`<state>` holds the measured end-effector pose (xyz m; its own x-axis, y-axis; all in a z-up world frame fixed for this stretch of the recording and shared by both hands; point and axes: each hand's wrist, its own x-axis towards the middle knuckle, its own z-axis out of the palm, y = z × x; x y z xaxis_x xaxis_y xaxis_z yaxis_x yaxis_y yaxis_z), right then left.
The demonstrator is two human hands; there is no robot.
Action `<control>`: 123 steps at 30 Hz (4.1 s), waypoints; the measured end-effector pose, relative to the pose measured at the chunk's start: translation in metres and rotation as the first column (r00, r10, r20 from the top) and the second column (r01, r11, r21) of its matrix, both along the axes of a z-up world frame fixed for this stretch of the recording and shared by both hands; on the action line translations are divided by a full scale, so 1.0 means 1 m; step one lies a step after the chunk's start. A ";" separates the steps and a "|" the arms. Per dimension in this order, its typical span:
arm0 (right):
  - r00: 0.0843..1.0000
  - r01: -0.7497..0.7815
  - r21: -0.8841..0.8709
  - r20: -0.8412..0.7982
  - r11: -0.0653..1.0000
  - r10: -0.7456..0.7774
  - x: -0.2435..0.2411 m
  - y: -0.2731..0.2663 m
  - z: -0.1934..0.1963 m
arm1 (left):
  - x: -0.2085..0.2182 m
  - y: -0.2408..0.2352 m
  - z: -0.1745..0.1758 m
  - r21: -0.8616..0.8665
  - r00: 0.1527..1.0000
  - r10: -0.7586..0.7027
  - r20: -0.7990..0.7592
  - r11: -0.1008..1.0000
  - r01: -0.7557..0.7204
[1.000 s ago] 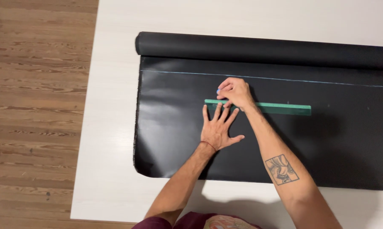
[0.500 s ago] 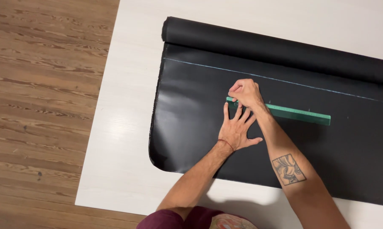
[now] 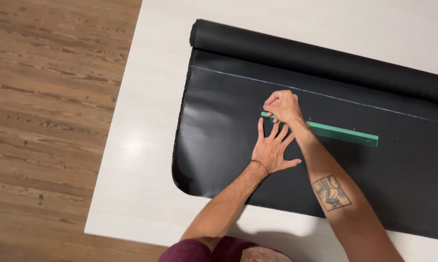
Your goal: Marking a large roll of black leather with a ruler and chalk for cutting
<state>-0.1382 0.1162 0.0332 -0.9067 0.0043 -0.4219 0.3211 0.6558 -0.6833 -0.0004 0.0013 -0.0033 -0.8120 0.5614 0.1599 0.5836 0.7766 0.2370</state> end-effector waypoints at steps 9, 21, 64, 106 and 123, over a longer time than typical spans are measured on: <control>0.999 -0.007 0.023 -0.043 1.000 0.008 0.004 -0.003 -0.011 | 0.004 -0.001 0.003 0.032 0.999 0.015 -0.033 0.999 -0.014; 0.756 0.399 -0.534 -0.268 0.746 -0.597 0.127 0.079 -0.041 | 0.004 -0.019 -0.011 0.098 0.999 -0.039 -0.024 0.994 0.042; 0.646 -0.024 0.490 -0.657 0.871 0.388 0.166 -0.010 -0.043 | -0.042 -0.250 0.005 -0.023 0.949 0.279 -0.145 0.958 -0.285; 0.600 -0.055 0.440 -0.703 0.896 0.382 0.148 -0.018 -0.048 | -0.050 -0.249 0.002 -0.055 0.975 0.209 -0.070 0.975 -0.213; 0.868 0.016 -0.335 -0.462 0.942 -0.180 0.085 -0.064 0.003 | -0.054 -0.255 -0.001 -0.045 0.983 0.154 -0.097 0.986 -0.159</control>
